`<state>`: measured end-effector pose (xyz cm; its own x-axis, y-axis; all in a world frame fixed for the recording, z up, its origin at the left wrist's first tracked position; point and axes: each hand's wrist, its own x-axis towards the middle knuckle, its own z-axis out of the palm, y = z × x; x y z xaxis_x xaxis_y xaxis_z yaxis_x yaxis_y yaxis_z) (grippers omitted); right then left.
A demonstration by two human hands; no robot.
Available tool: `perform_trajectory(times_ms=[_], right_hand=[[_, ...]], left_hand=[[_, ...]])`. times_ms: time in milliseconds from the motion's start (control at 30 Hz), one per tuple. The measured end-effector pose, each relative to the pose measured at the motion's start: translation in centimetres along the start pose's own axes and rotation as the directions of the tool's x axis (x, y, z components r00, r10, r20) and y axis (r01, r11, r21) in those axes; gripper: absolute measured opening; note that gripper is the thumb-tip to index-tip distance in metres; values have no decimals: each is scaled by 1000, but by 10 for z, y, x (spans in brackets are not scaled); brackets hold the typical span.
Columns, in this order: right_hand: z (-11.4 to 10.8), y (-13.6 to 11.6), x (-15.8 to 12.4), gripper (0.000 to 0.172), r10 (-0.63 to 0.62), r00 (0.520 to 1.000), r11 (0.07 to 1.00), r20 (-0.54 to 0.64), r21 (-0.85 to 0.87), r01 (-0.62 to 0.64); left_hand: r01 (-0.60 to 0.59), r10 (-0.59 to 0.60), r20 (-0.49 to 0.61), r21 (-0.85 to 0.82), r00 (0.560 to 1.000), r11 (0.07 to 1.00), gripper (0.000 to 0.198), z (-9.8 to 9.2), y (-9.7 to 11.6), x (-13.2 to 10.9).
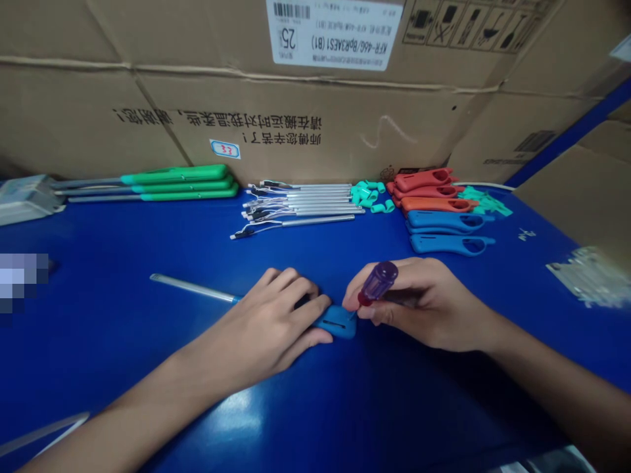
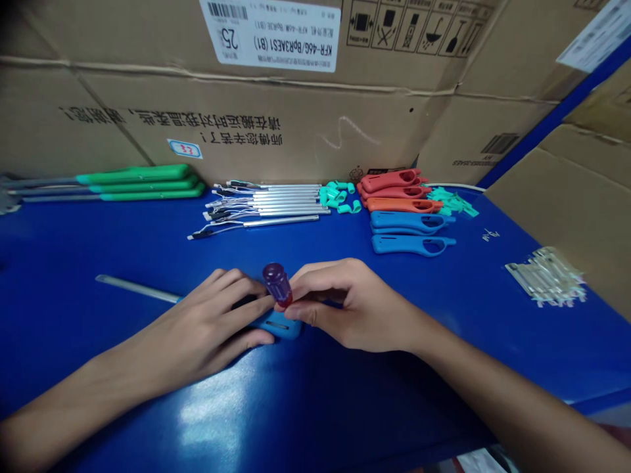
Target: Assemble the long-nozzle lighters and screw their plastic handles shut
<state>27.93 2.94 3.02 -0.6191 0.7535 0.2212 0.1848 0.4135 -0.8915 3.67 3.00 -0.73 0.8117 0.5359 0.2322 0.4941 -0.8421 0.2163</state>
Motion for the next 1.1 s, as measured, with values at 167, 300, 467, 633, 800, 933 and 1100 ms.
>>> perform_trajectory(times_ms=[167,300,467,633,800,933,1100], right_hand=[[2,2,-1,8,-112,993,992,-30,-54,110],[5,4,0,10,-140,988,989,-66,-63,136],[9,6,-1,14,-161,981,986,-111,-51,156],[12,7,-2,17,-163,976,985,-141,-79,153],[13,10,-2,19,-146,979,989,-143,-57,139],[11,8,-2,9,-42,993,999,-109,-6,41],[5,0,-3,6,59,998,996,-22,61,-57]], left_hand=[[-6,6,-2,11,1000,1000,33,0,0,0],[-5,6,-7,23,1000,1000,32,0,-1,0],[-7,8,-15,30,1000,1000,31,0,0,0],[-1,1,-3,14,1000,1000,31,-1,1,0],[0,0,3,22,1000,1000,31,-2,1,0],[5,-5,16,10,1000,1000,32,-1,0,0],[3,-3,9,-3,1000,1000,33,0,0,0]])
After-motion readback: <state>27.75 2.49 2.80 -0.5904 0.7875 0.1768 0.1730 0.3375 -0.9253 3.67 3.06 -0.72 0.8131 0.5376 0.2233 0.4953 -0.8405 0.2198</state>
